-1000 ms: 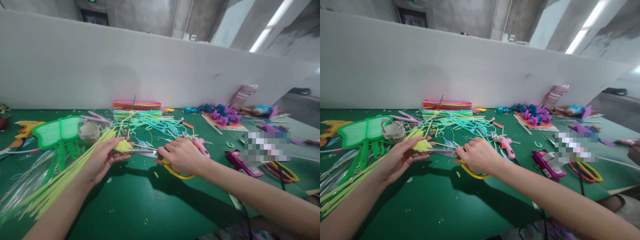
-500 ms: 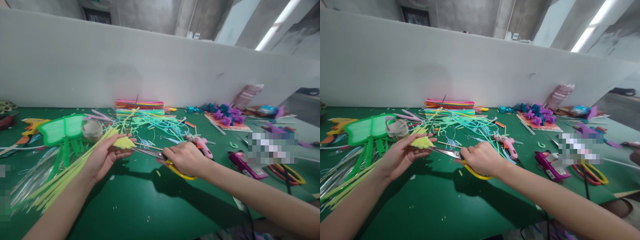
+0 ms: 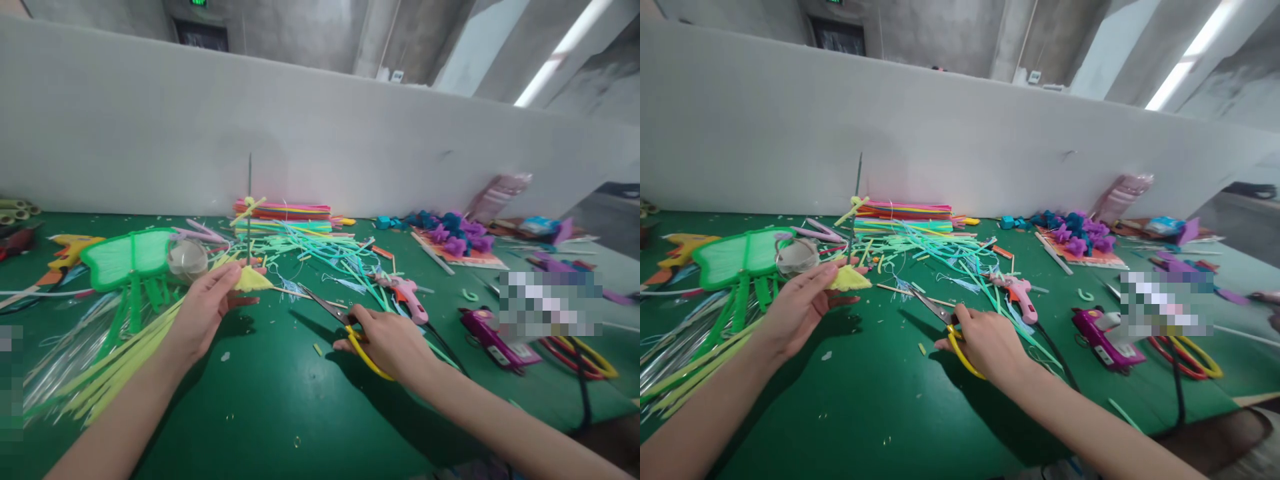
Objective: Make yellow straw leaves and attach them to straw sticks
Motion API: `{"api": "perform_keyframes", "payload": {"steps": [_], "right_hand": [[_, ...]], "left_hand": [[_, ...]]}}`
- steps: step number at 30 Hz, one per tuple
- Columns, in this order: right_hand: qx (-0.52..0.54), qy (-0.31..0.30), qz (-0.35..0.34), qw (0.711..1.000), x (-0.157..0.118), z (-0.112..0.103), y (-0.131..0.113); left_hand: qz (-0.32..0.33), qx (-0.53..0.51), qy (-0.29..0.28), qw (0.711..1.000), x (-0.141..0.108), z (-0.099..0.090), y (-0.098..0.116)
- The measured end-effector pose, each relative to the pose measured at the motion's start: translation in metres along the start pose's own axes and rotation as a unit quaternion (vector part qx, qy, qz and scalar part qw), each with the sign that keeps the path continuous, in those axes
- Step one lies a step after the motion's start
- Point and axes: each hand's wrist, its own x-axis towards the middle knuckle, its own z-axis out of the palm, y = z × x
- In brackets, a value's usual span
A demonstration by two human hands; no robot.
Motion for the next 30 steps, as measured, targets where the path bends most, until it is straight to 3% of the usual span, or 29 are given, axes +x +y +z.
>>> {"api": "perform_keyframes", "payload": {"steps": [5,7,9,10,12,14,16,17,19,25,30], "right_hand": [[0.009,-0.06,-0.003,0.998,0.01,-0.002,0.001],[0.057,-0.047,0.009,0.997,0.017,-0.013,-0.002],[0.183,0.019,0.044,0.982,0.025,-0.026,-0.009],[0.279,0.043,0.051,0.958,0.03,-0.032,-0.015],[0.483,0.034,0.05,0.874,0.039,-0.039,-0.03],[0.655,-0.004,0.07,0.752,0.047,-0.038,-0.048],[0.759,-0.018,0.087,0.645,0.053,-0.032,-0.062],[0.789,-0.014,0.094,0.608,0.055,-0.028,-0.068],[0.817,0.005,0.099,0.568,0.057,-0.021,-0.075],[0.83,0.03,0.118,0.544,0.055,-0.018,-0.076],[0.83,0.049,0.115,0.544,0.055,-0.017,-0.078]], "left_hand": [[0.026,0.004,0.01,1.0,0.0,0.001,-0.002],[0.037,0.003,0.009,0.999,-0.001,0.003,-0.004],[0.041,0.005,0.001,0.999,-0.002,0.005,-0.005],[0.041,0.007,-0.003,0.999,-0.003,0.006,-0.006],[0.035,0.007,-0.012,0.999,-0.005,0.009,-0.007],[0.029,0.005,-0.018,0.999,-0.007,0.012,-0.009],[0.025,0.006,-0.022,0.999,-0.008,0.015,-0.01],[0.023,0.009,-0.025,0.999,-0.009,0.015,-0.011],[0.023,0.02,-0.029,0.999,-0.01,0.016,-0.012],[0.057,0.04,-0.039,0.997,-0.011,0.016,-0.016],[0.064,0.05,-0.043,0.996,-0.01,0.016,-0.018]]}}
